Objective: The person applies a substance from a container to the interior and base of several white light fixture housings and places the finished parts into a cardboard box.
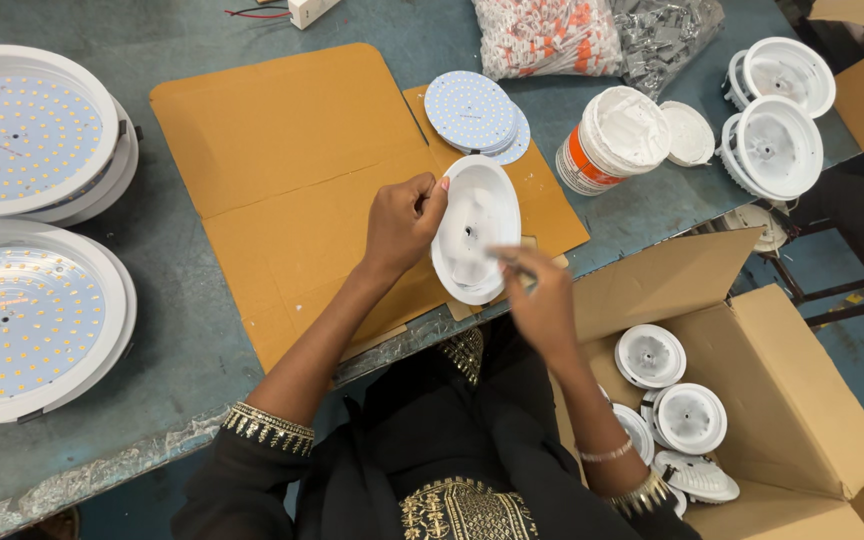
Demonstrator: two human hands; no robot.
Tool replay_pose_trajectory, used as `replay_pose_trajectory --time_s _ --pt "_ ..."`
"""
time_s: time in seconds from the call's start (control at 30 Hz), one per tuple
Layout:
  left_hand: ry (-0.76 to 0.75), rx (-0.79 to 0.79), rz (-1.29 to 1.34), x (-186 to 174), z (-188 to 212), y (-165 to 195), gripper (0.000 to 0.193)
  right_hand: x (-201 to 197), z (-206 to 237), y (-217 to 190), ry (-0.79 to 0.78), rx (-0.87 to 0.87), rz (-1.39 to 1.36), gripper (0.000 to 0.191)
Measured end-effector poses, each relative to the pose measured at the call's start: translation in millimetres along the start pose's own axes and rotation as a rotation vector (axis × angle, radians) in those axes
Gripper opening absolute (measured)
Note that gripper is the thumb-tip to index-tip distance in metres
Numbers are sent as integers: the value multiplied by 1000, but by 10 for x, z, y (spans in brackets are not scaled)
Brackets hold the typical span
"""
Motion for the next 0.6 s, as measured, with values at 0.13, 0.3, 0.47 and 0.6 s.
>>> replay_pose_trajectory --time_s 0.13,0.3,0.47,0.6 --pt "-10 12 -3 -7 36 43 45 76 -344 166 209 -78 -7 25" --pt "-12 41 6 -1 48 91 44 374 -282 179 247 -232 211 27" --pt "-13 33 -6 15 10 85 44 349 69 172 130 -165 308 29" --pt "-11 27 -33 9 4 88 43 95 21 285 125 -44 218 24"
Point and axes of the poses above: each hand's wrist, its own z-axis away from the middle knuckle, its own x-axis out of the palm, y = z × x, the point moved 4 cm from there along -z, towards the middle knuckle, and after that the axes turned 11 degrees about y, right-handed, at the moved point
